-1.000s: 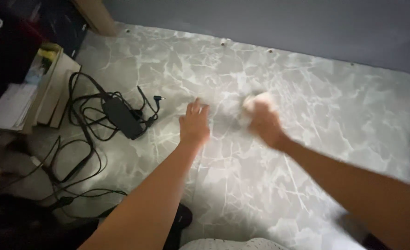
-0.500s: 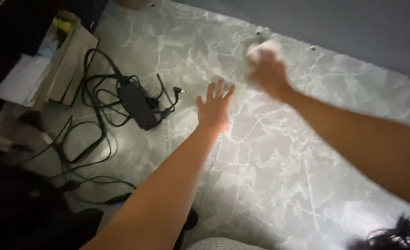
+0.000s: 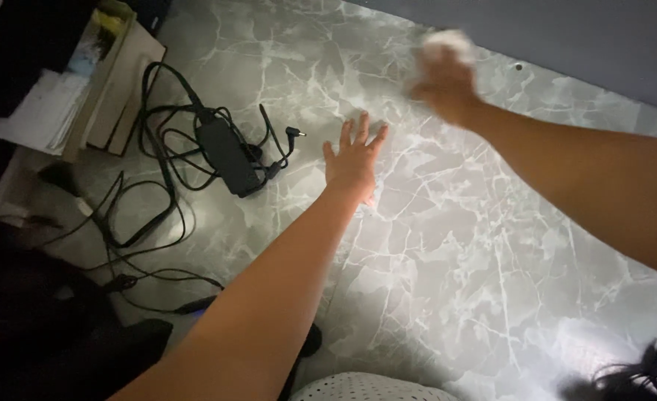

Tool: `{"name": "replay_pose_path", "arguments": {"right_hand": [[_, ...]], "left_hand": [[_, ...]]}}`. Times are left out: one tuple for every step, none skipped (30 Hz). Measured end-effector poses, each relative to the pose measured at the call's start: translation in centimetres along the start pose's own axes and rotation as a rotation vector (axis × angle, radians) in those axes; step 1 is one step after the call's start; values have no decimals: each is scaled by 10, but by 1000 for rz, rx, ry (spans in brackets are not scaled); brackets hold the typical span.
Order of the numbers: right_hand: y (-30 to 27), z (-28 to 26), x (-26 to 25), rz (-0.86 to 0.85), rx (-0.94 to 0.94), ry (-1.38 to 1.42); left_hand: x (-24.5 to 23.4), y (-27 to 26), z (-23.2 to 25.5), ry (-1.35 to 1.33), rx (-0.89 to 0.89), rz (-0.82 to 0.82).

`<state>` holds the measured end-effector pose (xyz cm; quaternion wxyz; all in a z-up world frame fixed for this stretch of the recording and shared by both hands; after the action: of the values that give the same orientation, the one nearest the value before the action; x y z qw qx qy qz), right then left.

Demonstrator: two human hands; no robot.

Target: The person pulls a wipe from a package, pours liquid from a bottle onto it, and wipes a desk. They then bundle various power cords, move a pair of speakers, and continue wiping the desk surface.

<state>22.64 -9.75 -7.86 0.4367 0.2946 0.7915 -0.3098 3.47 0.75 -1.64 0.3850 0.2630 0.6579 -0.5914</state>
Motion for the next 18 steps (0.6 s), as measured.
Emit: {"name": "replay_pose_path", "arguments": {"right_hand": [[0,13,-5,74,137,10],[-3,22,-4,135,231,90],[-9,30,0,197,324,170],[-18,38,5,261,420,246],[-23,35,15,285,393,191],[-29,25,29,302,366,139],[-37,16,37,319,339,86],[-50,4,47,274,294,83],[-74,-11,60,229,249,80],[-96,-30,68,214,201,47],[-120,-48,75,198,152,13],[-148,-64,80,187,135,56],[-177,-79,84,176,118,99],[-204,-95,87,128,74,-42],[-229,-109,90,78,31,-182],[-258,-125,94,-13,-92,-352],[-287,-138,95,-107,-215,-522],[-312,-146,88,-150,-362,-267]], "left_hand": [[0,0,-1,-2,-5,-4],[0,1,-1,-6,-4,-6],[0,2,0,-10,-2,-9],[0,2,1,-10,5,19],[0,1,-1,-12,12,47],[2,-1,-1,-13,18,70],[4,-1,1,-16,20,58],[4,1,0,-15,19,51],[6,2,-1,-14,18,43],[5,4,-2,-17,17,99],[5,4,-2,-19,17,155],[6,4,-2,-24,19,208],[7,4,-4,-32,33,192],[6,4,-5,-43,50,174],[6,2,-6,-53,68,156],[5,-1,-7,-46,79,150],[5,-5,-9,-39,91,144],[3,-7,-10,-29,103,143]]}}
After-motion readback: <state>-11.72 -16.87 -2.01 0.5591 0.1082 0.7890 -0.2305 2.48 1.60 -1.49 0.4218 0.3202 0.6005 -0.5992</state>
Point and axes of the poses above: each hand's wrist, its own y-axis towards the middle knuckle, its own x-axis out of the palm, z = x × y, the point moved 4 cm from there along y, towards the middle knuckle, and after that the axes turned 12 degrees about y, right-handed, at the moved point
